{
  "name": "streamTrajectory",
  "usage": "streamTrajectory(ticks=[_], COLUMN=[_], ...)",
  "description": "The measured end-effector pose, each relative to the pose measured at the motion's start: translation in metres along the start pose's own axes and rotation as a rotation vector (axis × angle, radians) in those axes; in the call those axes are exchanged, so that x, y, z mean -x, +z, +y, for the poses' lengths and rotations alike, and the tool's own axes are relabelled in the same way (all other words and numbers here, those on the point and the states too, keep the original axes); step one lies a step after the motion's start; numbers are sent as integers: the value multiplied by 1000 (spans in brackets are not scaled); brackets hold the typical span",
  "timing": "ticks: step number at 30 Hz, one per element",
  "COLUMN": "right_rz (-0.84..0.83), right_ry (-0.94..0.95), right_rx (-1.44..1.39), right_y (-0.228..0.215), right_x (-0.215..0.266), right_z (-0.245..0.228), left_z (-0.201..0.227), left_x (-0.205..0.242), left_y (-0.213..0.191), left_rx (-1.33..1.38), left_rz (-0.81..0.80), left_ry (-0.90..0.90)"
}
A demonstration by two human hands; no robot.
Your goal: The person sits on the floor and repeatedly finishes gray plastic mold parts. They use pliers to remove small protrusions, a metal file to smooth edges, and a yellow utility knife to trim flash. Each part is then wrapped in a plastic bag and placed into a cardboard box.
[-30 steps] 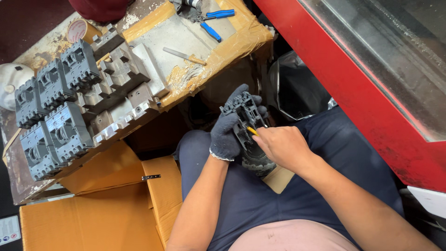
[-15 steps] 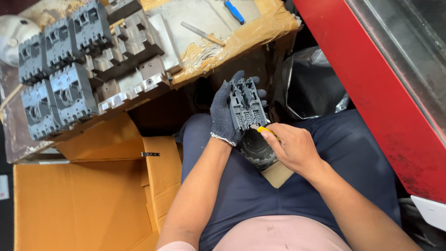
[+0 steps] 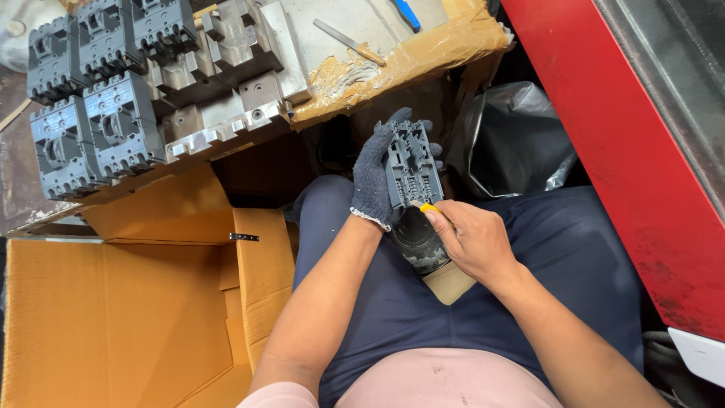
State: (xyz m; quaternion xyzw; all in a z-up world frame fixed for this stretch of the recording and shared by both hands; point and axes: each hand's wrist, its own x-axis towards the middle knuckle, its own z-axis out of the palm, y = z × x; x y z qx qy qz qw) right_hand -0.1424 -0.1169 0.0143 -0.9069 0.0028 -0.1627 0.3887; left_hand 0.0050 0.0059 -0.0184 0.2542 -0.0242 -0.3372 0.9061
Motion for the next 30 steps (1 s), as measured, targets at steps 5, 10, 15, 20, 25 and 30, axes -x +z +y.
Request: streamTrajectory(ticks=[5, 10, 15, 20, 25, 30], right_rz=[-359, -312, -193, -80, -106, -121], right_ry=[165, 33, 42, 200, 172, 174], right_rx=[-287, -351, -321, -262, -183, -144], right_y=[7, 9, -5, -11, -13, -10], right_x=[-2, 1, -2, -6, -6, -7], right_z=[7, 8, 19, 22, 17, 13], left_z=[2, 6, 10, 15, 16, 14], left_x=[-2, -5, 0, -1, -5, -4], left_y=[-5, -5, -3, -1, -4, -7], left_rx=[16, 44, 9, 31, 52, 39], left_rz=[35, 12, 29, 23, -24, -48], left_ry=[29, 48, 39, 58, 74, 87])
